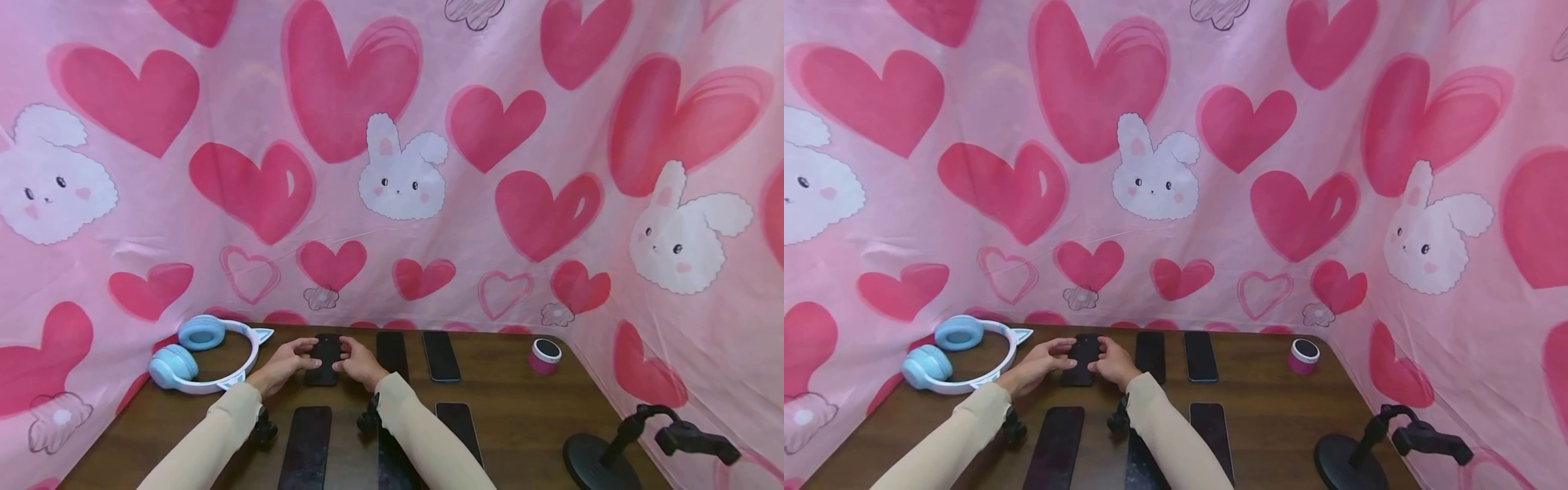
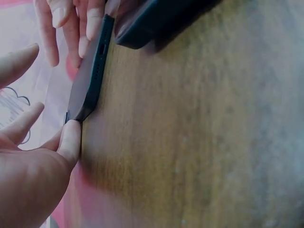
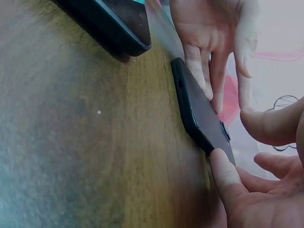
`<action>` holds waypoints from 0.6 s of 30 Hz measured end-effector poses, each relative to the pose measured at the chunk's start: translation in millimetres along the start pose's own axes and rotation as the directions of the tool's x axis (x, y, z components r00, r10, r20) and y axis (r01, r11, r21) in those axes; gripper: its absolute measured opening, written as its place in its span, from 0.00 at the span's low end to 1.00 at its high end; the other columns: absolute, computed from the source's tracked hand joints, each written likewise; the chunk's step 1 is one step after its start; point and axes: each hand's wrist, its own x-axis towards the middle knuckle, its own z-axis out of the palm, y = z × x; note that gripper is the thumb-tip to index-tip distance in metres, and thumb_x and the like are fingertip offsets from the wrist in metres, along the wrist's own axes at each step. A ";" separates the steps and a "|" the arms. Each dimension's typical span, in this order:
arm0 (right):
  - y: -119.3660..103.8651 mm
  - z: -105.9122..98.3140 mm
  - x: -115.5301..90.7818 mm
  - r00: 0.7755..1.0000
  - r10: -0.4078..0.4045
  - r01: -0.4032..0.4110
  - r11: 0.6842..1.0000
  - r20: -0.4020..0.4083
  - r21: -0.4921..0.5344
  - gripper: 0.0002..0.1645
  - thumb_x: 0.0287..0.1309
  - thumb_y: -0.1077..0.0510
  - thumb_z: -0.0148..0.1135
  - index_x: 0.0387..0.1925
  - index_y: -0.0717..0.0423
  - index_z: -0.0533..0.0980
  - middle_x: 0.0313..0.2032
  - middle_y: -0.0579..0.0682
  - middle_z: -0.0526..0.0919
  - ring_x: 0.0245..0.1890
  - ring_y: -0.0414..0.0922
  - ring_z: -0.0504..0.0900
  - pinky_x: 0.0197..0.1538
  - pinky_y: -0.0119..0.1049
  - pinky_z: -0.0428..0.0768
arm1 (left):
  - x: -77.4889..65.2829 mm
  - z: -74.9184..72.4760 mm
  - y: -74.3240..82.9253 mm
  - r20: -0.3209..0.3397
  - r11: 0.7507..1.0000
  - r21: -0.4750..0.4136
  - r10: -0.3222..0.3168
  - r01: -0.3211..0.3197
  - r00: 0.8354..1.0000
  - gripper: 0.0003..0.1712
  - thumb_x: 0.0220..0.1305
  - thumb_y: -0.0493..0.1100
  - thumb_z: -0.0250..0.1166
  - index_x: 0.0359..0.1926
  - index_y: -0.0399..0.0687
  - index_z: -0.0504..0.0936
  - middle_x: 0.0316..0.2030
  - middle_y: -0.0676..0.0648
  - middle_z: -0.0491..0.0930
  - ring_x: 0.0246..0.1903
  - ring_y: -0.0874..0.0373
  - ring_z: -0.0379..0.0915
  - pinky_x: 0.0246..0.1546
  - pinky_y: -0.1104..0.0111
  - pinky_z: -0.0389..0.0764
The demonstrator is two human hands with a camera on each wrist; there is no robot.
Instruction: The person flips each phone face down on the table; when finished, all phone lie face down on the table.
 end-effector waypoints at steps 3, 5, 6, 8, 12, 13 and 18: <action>-1.1 2.1 1.5 1.000 0.006 -0.006 1.000 0.001 0.000 0.40 0.58 0.65 0.69 0.71 0.56 0.67 0.67 0.61 0.74 0.63 0.55 0.77 0.66 0.52 0.77 | 2.1 -1.0 0.2 -0.008 1.000 0.011 -0.009 0.009 1.000 0.39 0.61 0.40 0.70 0.72 0.38 0.67 0.71 0.29 0.64 0.67 0.33 0.65 0.71 0.39 0.63; -0.8 3.2 1.6 1.000 0.013 -0.013 1.000 0.003 -0.003 0.38 0.58 0.65 0.68 0.70 0.55 0.68 0.67 0.60 0.74 0.63 0.55 0.76 0.67 0.53 0.76 | 2.9 -0.5 -0.6 -0.011 1.000 0.015 -0.013 0.013 1.000 0.39 0.61 0.40 0.70 0.71 0.38 0.67 0.71 0.29 0.64 0.67 0.33 0.65 0.72 0.38 0.62; -0.6 3.8 1.6 1.000 0.017 -0.017 1.000 0.004 -0.001 0.38 0.58 0.65 0.68 0.70 0.55 0.69 0.67 0.59 0.75 0.64 0.55 0.76 0.68 0.53 0.76 | 3.1 -0.5 -1.3 -0.011 1.000 0.018 -0.016 0.016 1.000 0.39 0.61 0.40 0.70 0.72 0.38 0.67 0.71 0.29 0.64 0.67 0.34 0.65 0.72 0.38 0.62; 0.1 4.5 1.4 1.000 0.021 -0.021 1.000 0.010 0.004 0.38 0.58 0.65 0.68 0.70 0.56 0.69 0.67 0.60 0.74 0.64 0.55 0.76 0.68 0.54 0.75 | 3.4 -0.7 -1.9 -0.015 1.000 0.023 -0.018 0.018 1.000 0.39 0.61 0.40 0.70 0.72 0.38 0.67 0.71 0.29 0.64 0.67 0.34 0.65 0.72 0.38 0.62; -0.4 3.0 1.0 1.000 0.007 -0.008 1.000 0.027 0.020 0.38 0.58 0.66 0.67 0.70 0.58 0.68 0.67 0.61 0.74 0.65 0.57 0.75 0.68 0.55 0.75 | 4.4 -1.4 -1.0 -0.015 0.999 0.037 -0.013 0.014 1.000 0.40 0.61 0.41 0.70 0.72 0.38 0.67 0.71 0.29 0.64 0.67 0.33 0.65 0.72 0.38 0.61; -0.6 2.2 0.9 1.000 0.005 -0.005 1.000 0.031 0.021 0.38 0.58 0.66 0.67 0.70 0.58 0.68 0.67 0.61 0.73 0.65 0.57 0.75 0.68 0.55 0.75 | 4.6 -1.5 -0.4 -0.014 0.999 0.043 -0.012 0.013 1.000 0.40 0.61 0.41 0.70 0.72 0.38 0.66 0.71 0.29 0.64 0.67 0.33 0.65 0.72 0.37 0.61; 1.0 0.8 0.4 0.999 -0.002 0.001 1.000 0.037 0.029 0.39 0.59 0.66 0.67 0.71 0.58 0.67 0.69 0.61 0.72 0.67 0.58 0.74 0.69 0.54 0.74 | 5.7 0.0 2.4 -0.024 0.997 0.077 -0.006 0.008 1.000 0.40 0.61 0.41 0.70 0.72 0.37 0.67 0.71 0.28 0.65 0.67 0.32 0.66 0.71 0.38 0.62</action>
